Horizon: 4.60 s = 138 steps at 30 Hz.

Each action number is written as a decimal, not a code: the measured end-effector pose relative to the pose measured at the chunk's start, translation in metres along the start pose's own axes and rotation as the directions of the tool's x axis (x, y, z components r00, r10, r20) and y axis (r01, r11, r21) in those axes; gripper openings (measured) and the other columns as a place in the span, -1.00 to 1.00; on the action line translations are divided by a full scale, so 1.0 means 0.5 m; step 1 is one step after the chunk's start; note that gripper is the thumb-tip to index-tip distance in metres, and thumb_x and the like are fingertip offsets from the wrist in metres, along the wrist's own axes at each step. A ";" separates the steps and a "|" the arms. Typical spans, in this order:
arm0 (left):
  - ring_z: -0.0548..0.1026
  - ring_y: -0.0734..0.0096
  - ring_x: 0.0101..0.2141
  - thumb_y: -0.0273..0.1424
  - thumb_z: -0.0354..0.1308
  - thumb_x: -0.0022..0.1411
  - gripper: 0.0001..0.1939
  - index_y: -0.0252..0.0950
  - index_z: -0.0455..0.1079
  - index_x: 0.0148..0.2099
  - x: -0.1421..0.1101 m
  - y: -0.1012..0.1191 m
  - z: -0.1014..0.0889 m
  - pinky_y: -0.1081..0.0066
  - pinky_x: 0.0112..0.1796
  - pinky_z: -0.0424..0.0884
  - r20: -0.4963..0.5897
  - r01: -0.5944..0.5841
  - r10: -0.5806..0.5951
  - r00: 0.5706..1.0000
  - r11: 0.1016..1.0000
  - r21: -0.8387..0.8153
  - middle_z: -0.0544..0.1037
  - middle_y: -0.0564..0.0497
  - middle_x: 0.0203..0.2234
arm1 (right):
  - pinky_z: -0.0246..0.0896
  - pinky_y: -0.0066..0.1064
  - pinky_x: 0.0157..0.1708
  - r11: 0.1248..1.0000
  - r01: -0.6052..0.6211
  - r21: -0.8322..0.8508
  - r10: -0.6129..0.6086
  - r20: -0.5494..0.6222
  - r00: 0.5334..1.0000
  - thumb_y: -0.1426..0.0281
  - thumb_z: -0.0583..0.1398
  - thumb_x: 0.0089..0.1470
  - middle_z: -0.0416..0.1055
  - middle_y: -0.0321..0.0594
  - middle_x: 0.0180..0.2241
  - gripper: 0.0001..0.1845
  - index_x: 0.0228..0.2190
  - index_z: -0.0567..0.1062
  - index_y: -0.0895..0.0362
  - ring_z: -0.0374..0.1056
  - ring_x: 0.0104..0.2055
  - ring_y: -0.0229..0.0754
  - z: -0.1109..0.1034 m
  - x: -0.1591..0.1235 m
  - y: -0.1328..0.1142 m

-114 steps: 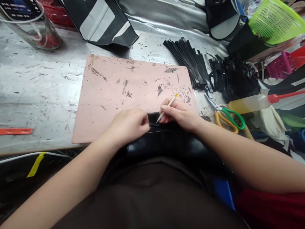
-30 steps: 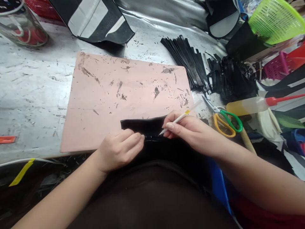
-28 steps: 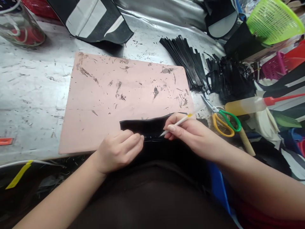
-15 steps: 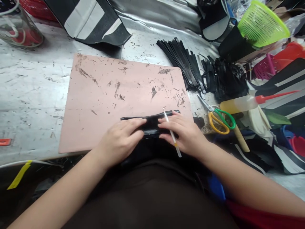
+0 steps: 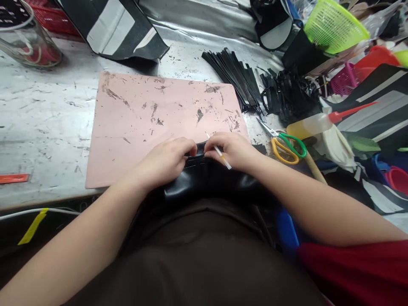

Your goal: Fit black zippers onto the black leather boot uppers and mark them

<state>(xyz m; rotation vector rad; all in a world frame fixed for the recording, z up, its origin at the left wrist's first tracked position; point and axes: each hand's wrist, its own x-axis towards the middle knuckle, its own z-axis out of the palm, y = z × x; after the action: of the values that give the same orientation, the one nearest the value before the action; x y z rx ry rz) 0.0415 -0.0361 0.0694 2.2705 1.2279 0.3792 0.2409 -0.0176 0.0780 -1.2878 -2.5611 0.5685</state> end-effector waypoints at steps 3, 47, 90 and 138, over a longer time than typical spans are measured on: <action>0.37 0.36 -0.22 -0.60 -0.14 0.01 -0.68 -0.23 0.35 -0.26 0.002 0.003 0.006 0.31 -0.15 0.31 -0.001 -0.012 0.012 1.000 1.000 0.014 0.44 0.05 -0.27 | 0.12 -0.47 -0.35 0.998 -0.049 0.027 0.049 0.004 0.999 0.48 0.24 -0.09 0.44 -0.29 -0.45 -0.97 -0.47 0.50 0.14 0.32 -0.38 -0.25 -0.004 0.005 -0.001; 0.42 0.34 -0.13 -0.55 -0.10 0.11 -0.67 -0.22 0.46 -0.22 -0.019 -0.022 0.030 0.27 -0.09 0.34 -0.143 -0.211 0.212 0.967 0.977 0.022 0.49 -0.01 -0.14 | 0.18 -0.62 -0.57 0.629 -0.321 0.708 0.305 0.155 0.940 0.40 0.10 0.15 0.34 -0.35 -0.65 -0.77 -0.53 0.31 0.19 0.26 -0.62 -0.42 0.000 0.003 -0.025; 0.44 0.30 -0.25 -0.35 -0.02 0.17 -0.83 -0.27 0.31 -0.21 0.027 0.014 0.014 0.38 -0.30 0.32 0.047 -0.152 0.144 0.988 0.936 0.317 0.48 -0.02 -0.31 | 0.16 -0.59 -0.61 0.565 -0.289 0.773 0.357 0.087 0.930 0.05 0.16 0.01 0.32 -0.34 -0.66 -0.58 -0.52 0.32 0.17 0.25 -0.63 -0.39 0.005 -0.013 0.000; 0.43 0.39 -0.35 -0.34 0.00 0.09 -0.88 -0.23 0.32 -0.33 0.046 0.008 0.014 0.43 -0.47 0.16 0.013 -0.085 0.084 0.996 0.963 0.255 0.48 0.08 -0.36 | 0.17 -0.63 -0.66 0.487 -0.322 0.812 0.421 0.105 0.901 0.17 0.20 0.02 0.28 -0.43 -0.75 -0.65 -0.55 0.30 0.18 0.19 -0.71 -0.45 0.018 0.000 0.010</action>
<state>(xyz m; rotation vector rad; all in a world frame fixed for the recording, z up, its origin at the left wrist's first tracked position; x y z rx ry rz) 0.0599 -0.0209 0.0659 2.5475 1.2426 0.2618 0.2411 -0.0173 0.0677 -1.3945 -1.4880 1.5016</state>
